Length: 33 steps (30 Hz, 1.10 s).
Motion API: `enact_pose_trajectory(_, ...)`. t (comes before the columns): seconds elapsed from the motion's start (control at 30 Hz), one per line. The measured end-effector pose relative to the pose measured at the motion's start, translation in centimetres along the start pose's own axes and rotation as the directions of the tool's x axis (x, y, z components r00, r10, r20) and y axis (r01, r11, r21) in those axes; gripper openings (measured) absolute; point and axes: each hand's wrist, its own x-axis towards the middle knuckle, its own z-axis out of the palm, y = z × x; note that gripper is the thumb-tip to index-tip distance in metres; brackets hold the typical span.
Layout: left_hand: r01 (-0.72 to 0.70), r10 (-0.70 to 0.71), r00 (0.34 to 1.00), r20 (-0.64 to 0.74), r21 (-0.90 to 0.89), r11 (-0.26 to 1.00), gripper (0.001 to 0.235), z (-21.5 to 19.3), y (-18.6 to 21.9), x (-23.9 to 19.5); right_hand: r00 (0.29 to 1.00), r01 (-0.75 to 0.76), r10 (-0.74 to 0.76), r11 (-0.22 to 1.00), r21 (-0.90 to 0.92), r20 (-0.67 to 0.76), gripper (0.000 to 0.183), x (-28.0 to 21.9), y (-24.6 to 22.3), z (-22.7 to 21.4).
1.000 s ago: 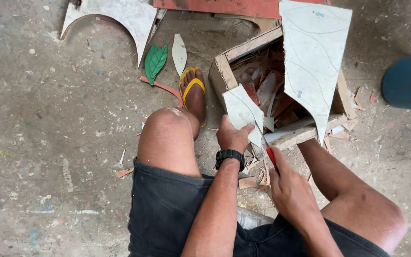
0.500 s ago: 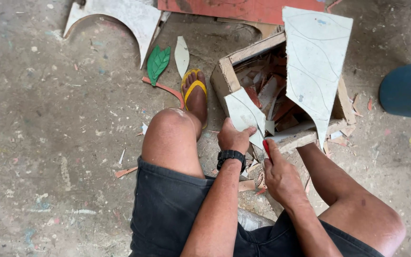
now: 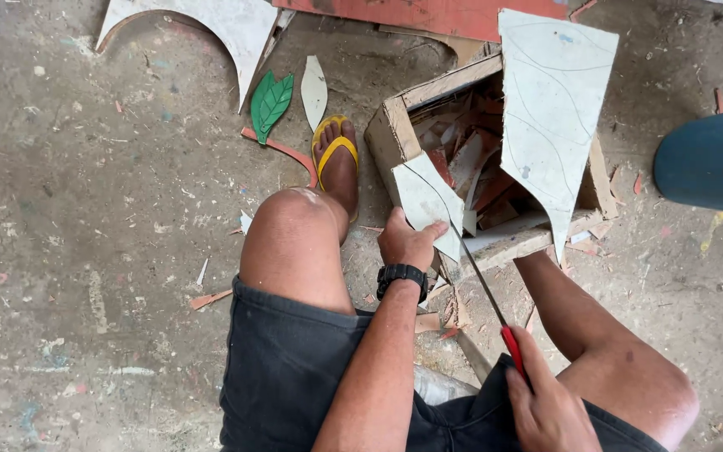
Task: Cutting a curved shape from a sheet of material using a utility knife
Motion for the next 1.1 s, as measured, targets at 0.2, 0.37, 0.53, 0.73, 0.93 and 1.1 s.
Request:
enact_pose_trajectory(0.2, -0.024, 0.025, 0.999, -0.028, 0.047, 0.999, 0.044, 1.2, -1.8, 1.6, 0.946, 0.314, -0.3, 0.941, 0.123, -0.119, 0.064, 7.7, -6.3, 0.8)
enact_pose_trajectory(0.37, -0.027, 0.028, 0.999, -0.033, 0.031, 0.999, 0.046, 0.7, -0.7, 0.4, 0.966, 0.255, -0.25, 0.961, 0.103, -0.058, 0.062, 3.2, -7.6, -1.7)
enact_pose_trajectory(0.53, 0.019, -0.019, 1.0, -0.006, 0.042, 0.999, 0.049, 0.2, 0.4, -0.2, 1.0, 0.017, -0.017, 0.999, 0.035, -0.017, 0.064, -1.3, -2.4, -1.5)
enact_pose_trajectory(0.73, 0.027, -0.027, 1.0, 0.002, 0.003, 1.0, 0.053, 0.6, -0.7, 0.1, 1.0, 0.023, -0.023, 0.997, 0.068, 0.0, 0.066, 2.4, -2.6, 0.0)
enact_pose_trajectory(0.93, -0.035, 0.035, 0.999, 0.001, -0.03, 0.999, 0.046, 0.5, -1.2, 1.1, 0.986, 0.166, -0.159, 0.975, 0.148, -0.058, 0.066, 5.9, -7.0, 0.3)
enact_pose_trajectory(1.1, -0.05, 0.05, 0.999, 0.003, -0.009, 0.999, 0.045, 0.5, -0.6, -0.2, 0.988, 0.147, -0.142, 0.984, 0.097, -0.054, 0.066, 5.6, -7.0, 0.4)
